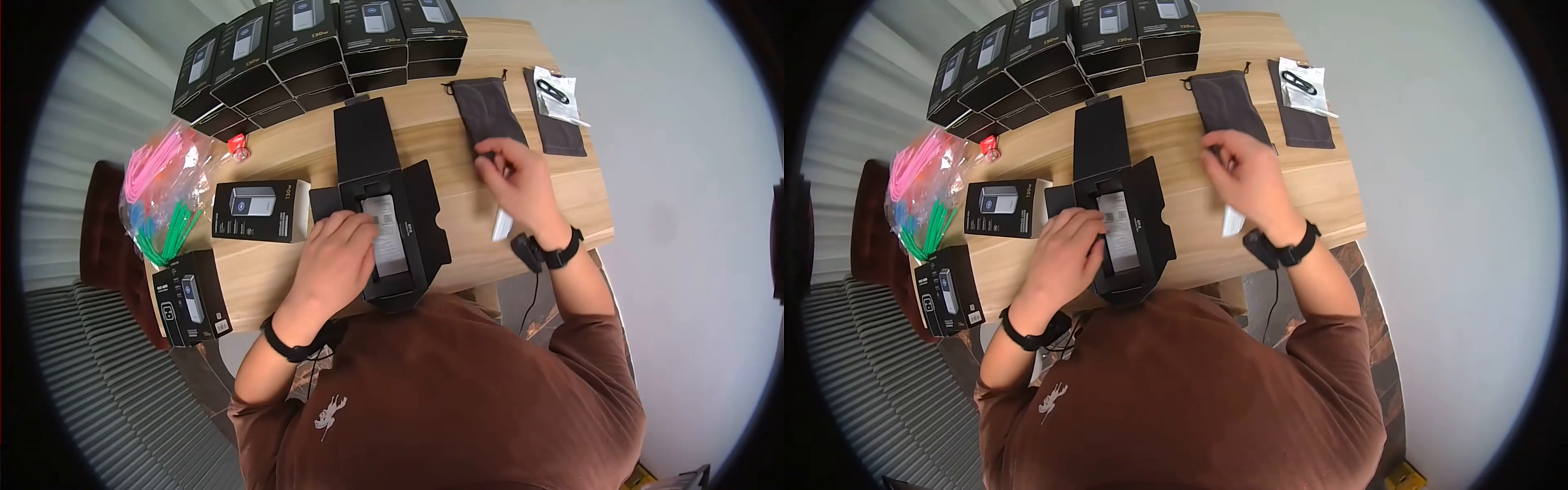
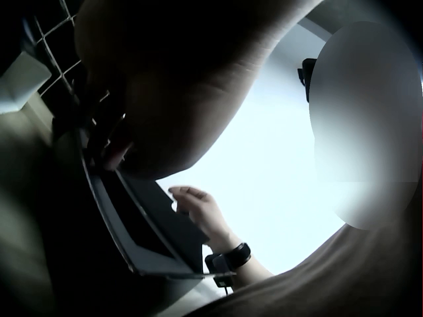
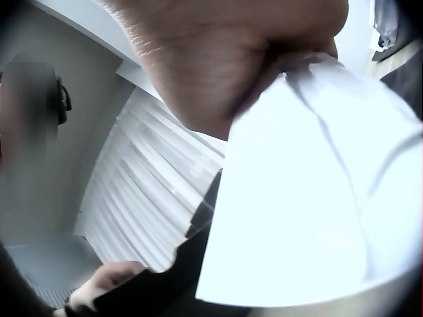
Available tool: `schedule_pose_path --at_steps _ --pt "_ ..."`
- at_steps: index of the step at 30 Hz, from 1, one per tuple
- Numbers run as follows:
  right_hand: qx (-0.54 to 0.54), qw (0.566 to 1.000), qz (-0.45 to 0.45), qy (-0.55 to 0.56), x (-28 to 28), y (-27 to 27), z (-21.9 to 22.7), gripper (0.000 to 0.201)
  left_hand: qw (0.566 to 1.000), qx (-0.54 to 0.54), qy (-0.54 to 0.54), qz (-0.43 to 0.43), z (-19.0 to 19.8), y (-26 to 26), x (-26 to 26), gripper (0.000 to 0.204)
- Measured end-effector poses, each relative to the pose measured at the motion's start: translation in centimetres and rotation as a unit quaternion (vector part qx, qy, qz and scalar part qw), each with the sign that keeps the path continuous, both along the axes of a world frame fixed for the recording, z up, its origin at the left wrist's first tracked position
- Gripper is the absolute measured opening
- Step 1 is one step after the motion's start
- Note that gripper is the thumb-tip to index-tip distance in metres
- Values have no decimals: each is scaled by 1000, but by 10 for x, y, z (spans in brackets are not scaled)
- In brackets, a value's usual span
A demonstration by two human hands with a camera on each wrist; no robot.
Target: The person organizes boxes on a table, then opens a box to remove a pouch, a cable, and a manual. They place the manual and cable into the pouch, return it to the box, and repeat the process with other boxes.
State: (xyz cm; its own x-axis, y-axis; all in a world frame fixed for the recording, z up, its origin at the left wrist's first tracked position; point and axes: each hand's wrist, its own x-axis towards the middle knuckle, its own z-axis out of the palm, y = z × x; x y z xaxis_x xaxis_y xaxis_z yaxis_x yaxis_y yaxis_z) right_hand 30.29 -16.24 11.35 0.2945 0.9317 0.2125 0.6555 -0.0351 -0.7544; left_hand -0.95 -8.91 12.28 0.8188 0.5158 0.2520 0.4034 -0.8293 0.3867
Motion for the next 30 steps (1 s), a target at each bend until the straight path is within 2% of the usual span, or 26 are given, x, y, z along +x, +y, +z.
schedule_pose_path --at_steps 1,2,5,8,10,12,15,17,21,23,26,27,30 --pt "21 999 45 14 -14 -6 8 28 998 -39 50 11 -2 0 3 25" --pt "42 995 89 28 -27 -11 13 28 996 -28 78 19 -4 3 7 31" --pt "53 962 211 -164 -56 -19 16 29 987 10 156 35 -7 4 20 51" --pt "15 952 208 -225 -62 -22 -2 31 975 52 211 42 -8 0 29 75" --pt "-37 951 214 -220 -61 -21 -13 32 970 63 231 43 -9 -4 29 88" --pt "-71 946 218 -230 -54 -23 -22 33 961 64 262 59 -8 -4 30 92" --pt "-126 954 214 -166 -50 -22 -29 31 950 58 299 65 -10 -6 40 98" --pt "-138 951 222 -164 -47 -20 -46 29 939 41 334 71 -15 -5 47 101" --pt "-122 955 231 -140 -41 -18 -63 27 940 83 325 60 -24 -4 48 99" --pt "-123 955 230 -144 -42 -20 -67 28 937 78 335 57 -18 -3 51 96" --pt "-113 955 226 -156 -41 -18 -67 30 954 40 292 49 -19 3 47 86" --pt "-99 957 224 -156 -40 -18 -68 30 959 33 276 54 -18 4 46 77" --pt "-81 963 221 -134 -42 -19 -67 30 958 18 280 53 -20 8 45 72"
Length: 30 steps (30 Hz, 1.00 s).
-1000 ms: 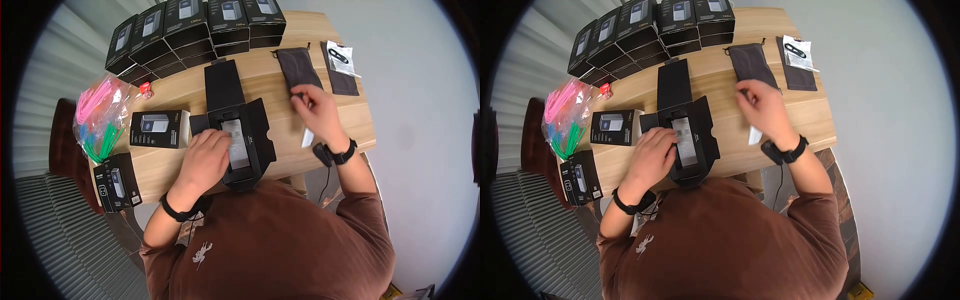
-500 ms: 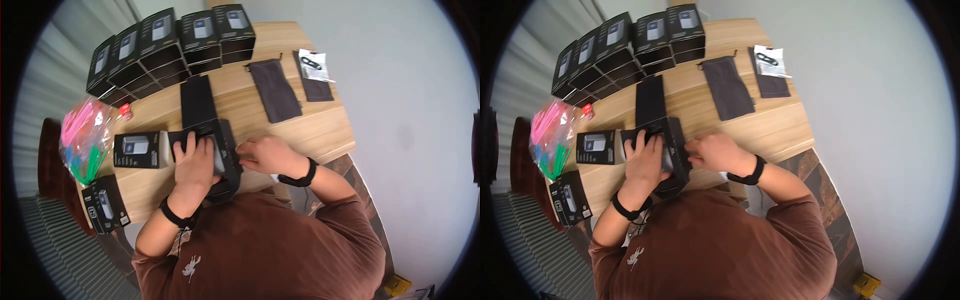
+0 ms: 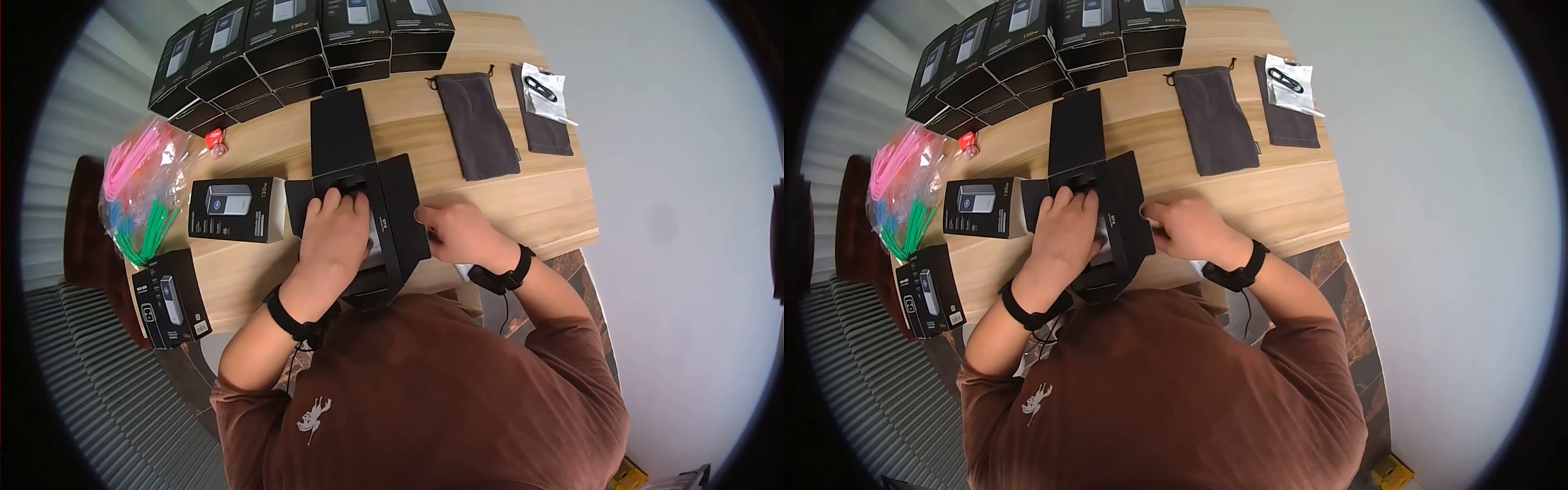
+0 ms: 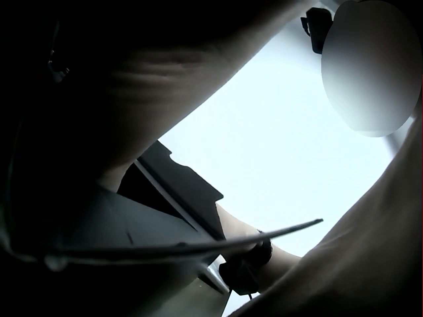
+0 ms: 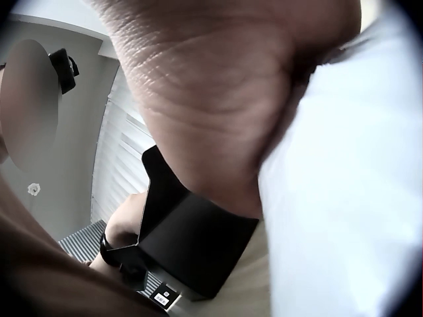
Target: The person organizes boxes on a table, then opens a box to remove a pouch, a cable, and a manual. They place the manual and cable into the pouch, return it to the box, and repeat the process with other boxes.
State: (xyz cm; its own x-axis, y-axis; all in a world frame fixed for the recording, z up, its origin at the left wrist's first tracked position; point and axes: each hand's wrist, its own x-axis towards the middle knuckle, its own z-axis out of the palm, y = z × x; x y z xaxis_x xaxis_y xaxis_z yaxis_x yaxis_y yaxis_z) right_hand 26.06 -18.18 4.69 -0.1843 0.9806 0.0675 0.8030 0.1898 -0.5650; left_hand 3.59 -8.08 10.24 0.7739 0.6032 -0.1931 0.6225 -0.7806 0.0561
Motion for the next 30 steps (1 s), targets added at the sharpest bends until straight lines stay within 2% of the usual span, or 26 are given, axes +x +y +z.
schedule_pose_path --at_steps 4,7,8,11,14,17,20,21,24,25,28,30 --pt "5 1000 0 -5 3 0 0 27 1000 25 -6 -10 -9 3 0 42" --pt "7 1000 -4 13 1 -1 -2 24 994 86 -34 -56 -20 -3 -3 10" --pt "6 1000 -5 19 2 -1 -3 24 993 92 -34 -59 -20 -3 -3 8" --pt "45 997 -5 62 1 -2 -5 19 992 105 -34 -66 -18 -3 -3 7" --pt "20 996 -17 89 1 -4 -2 22 994 85 -47 -53 -12 -3 -5 5" --pt "8 990 2 141 9 -4 4 17 994 38 -100 -13 14 -9 -17 5" --pt "-60 955 -104 272 23 -7 15 7 977 36 -206 29 56 -18 -33 8" --pt "-22 937 -145 318 24 -8 22 6 964 57 -256 37 67 -20 -37 10" --pt "29 879 -138 455 21 -15 57 12 936 63 -343 53 95 -31 -45 17" --pt "89 907 -94 400 17 -14 69 17 928 56 -363 55 100 -34 -44 20" --pt "115 934 -30 337 -13 -8 127 21 906 68 -418 -25 100 -37 -35 30" --pt "140 926 -11 350 -26 -2 125 27 899 59 -430 -53 97 -39 -30 36"
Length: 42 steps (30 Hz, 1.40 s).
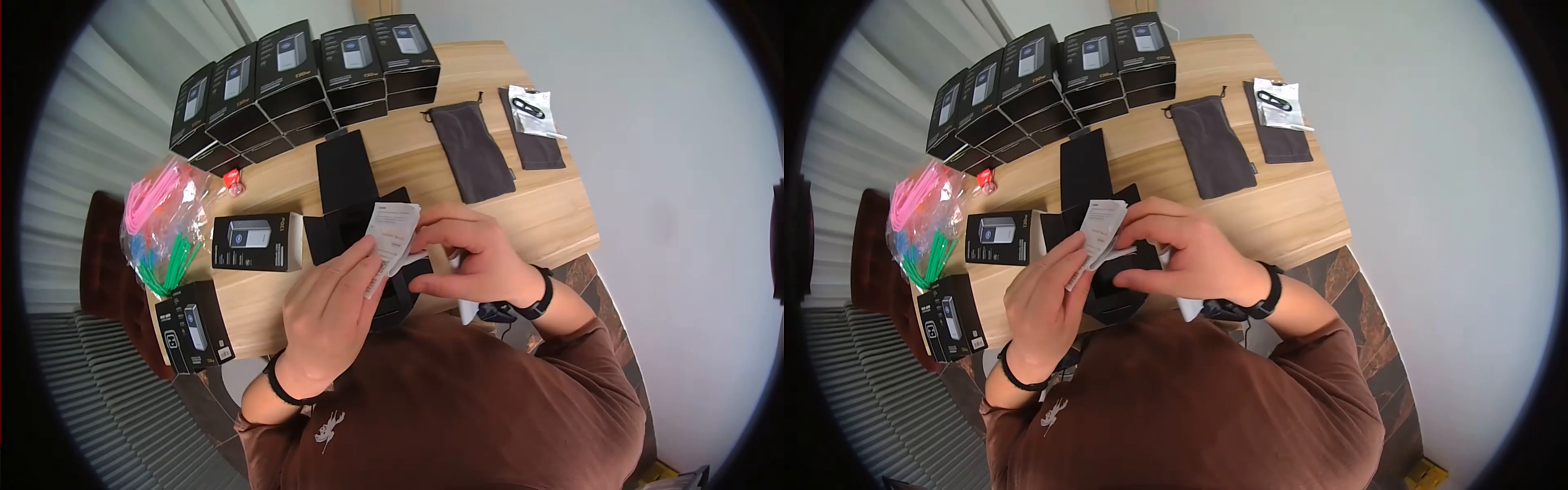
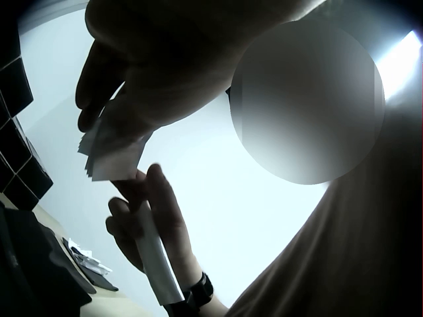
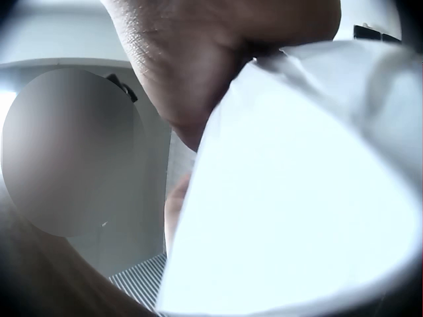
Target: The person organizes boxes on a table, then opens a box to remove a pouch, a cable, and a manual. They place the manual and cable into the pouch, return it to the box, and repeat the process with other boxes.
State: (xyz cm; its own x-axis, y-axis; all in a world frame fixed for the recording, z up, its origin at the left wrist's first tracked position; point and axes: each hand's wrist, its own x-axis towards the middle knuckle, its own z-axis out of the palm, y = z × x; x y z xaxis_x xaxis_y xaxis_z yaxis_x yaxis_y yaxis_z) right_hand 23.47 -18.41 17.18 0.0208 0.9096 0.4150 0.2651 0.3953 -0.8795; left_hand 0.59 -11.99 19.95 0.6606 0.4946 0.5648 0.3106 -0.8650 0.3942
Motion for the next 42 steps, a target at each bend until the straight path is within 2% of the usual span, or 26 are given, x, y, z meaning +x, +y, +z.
schedule_pose_path --at_steps 2,4,7,10,13,16,17,20,22,24,27,30,31,34,35,38,39,42 --pt "-22 1000 14 -7 2 -2 1 32 1000 8 -3 -12 -2 -2 5 39" --pt "-98 994 32 -27 8 -6 2 37 1000 17 -7 -22 -4 -2 8 42" --pt "-131 990 41 24 12 -7 -1 41 999 20 -10 -36 -6 0 13 44" --pt "-218 968 107 57 16 -9 -2 34 999 22 2 -49 -6 -1 17 42" --pt "-204 929 76 299 -7 -9 -3 25 997 29 33 -63 -10 -4 23 45" --pt "-276 934 77 212 15 -8 -5 24 997 -20 34 -72 -8 -10 34 50" --pt "-246 940 54 229 16 -8 -10 24 996 -46 32 -68 -7 -10 35 52" --pt "-269 953 -40 131 61 4 -19 23 998 -55 27 -30 -11 -7 27 55" --pt "-245 939 -135 200 95 26 -24 19 994 -87 56 -24 -23 -2 16 48" --pt "-292 931 -197 98 129 46 -23 24 985 -145 95 -23 -35 0 9 45" --pt "-316 922 -213 -60 169 74 -77 32 986 -140 89 -12 -47 1 8 38" --pt "-336 915 -198 -104 171 92 -96 37 986 -142 86 -10 -51 1 5 33" --pt "-333 904 -209 -166 172 98 -100 42 987 -138 84 -9 -52 1 4 31" --pt "-338 837 -251 -350 170 105 -103 47 986 -148 80 -15 -52 2 1 29" --pt "-354 828 -279 -334 167 100 -93 45 985 -157 76 -19 -52 1 1 29" --pt "-220 819 -385 -366 163 88 -91 50 984 -165 66 -25 -49 3 -3 27" --pt "-219 812 -381 -385 161 86 -89 54 984 -161 64 -30 -48 3 -2 25" --pt "-175 846 -290 -411 128 70 -85 47 985 -159 55 -41 -46 3 2 22"
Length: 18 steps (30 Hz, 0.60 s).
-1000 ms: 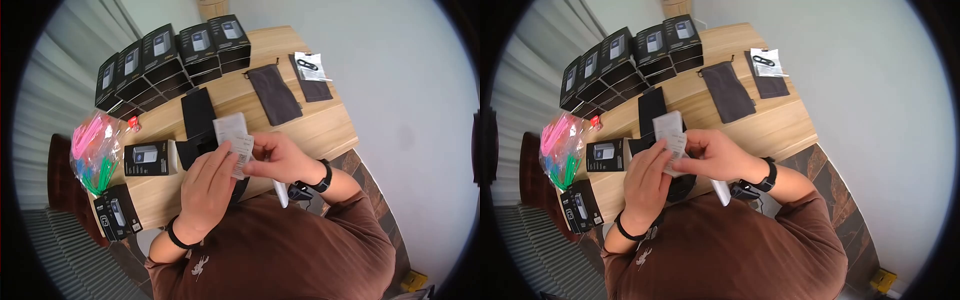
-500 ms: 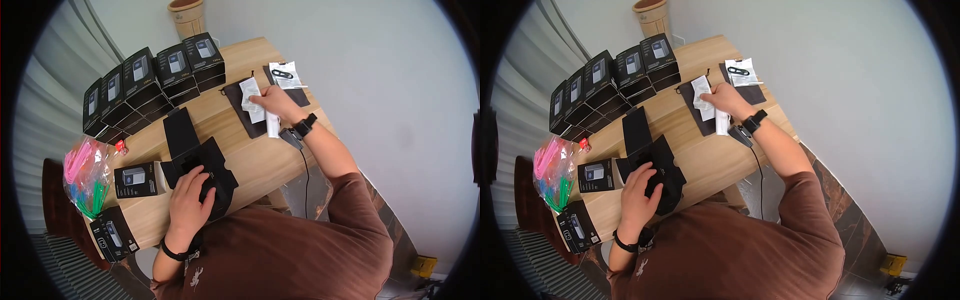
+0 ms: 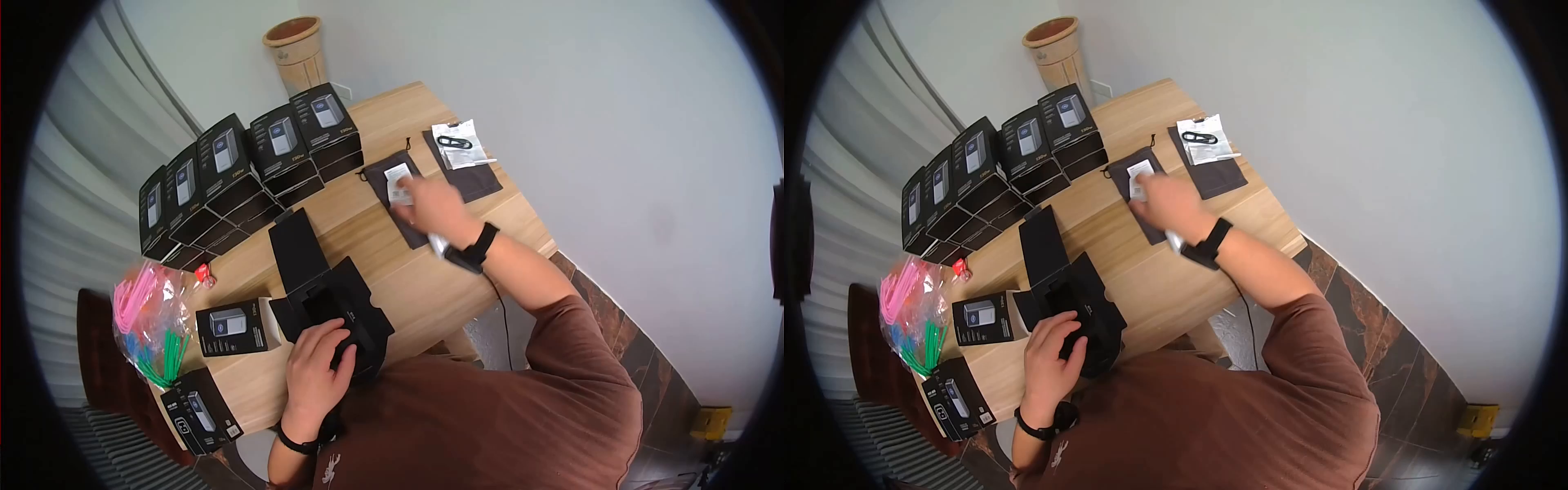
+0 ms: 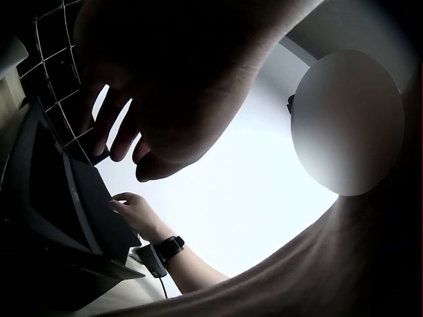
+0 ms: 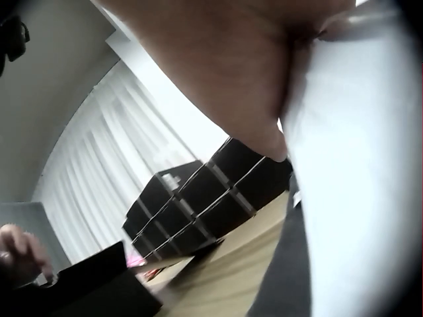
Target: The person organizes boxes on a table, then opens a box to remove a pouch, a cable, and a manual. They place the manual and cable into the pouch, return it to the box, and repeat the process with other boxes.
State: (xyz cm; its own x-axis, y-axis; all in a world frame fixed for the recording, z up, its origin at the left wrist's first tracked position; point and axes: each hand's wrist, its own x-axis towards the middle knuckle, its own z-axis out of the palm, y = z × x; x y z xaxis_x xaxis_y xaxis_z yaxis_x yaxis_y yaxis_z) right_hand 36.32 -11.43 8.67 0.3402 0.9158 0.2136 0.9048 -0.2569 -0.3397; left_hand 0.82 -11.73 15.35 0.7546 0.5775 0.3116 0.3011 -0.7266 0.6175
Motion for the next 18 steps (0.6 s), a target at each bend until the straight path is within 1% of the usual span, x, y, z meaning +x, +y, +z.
schedule_pose_path --at_steps 2,3,6,9,10,12,13,14,15,16,17,18 --pt "-58 995 80 25 -22 -6 -5 42 1000 -2 -2 -7 0 0 3 22" --pt "-67 994 78 23 -28 -7 -9 38 1000 -1 0 -11 0 -1 4 22" --pt "-32 998 32 36 -18 1 -48 35 1000 2 7 -14 1 -1 5 22" --pt "5 998 16 67 -6 -2 -46 31 1000 3 10 -10 -2 0 -1 22" --pt "4 996 10 94 -3 -4 -42 31 1000 4 8 -4 -3 2 -1 22" --pt "-2 989 6 148 -2 -5 -23 30 1000 -4 -8 0 -3 1 -1 23" --pt "8 977 27 212 -6 -8 -4 27 1000 -10 -21 -2 -1 2 -2 23" --pt "18 960 50 275 -12 -9 14 25 999 -17 -34 -1 0 1 -3 23" --pt "40 922 87 375 -17 -8 24 19 998 -26 -47 -10 1 1 -5 24" --pt "71 870 106 475 -32 -9 41 16 993 -101 -50 -17 5 0 -4 24" --pt "103 807 124 568 -52 -15 64 14 983 -173 -55 -24 11 -1 0 25" --pt "133 732 140 653 -71 -20 83 12 968 -240 -62 -31 16 0 3 25"
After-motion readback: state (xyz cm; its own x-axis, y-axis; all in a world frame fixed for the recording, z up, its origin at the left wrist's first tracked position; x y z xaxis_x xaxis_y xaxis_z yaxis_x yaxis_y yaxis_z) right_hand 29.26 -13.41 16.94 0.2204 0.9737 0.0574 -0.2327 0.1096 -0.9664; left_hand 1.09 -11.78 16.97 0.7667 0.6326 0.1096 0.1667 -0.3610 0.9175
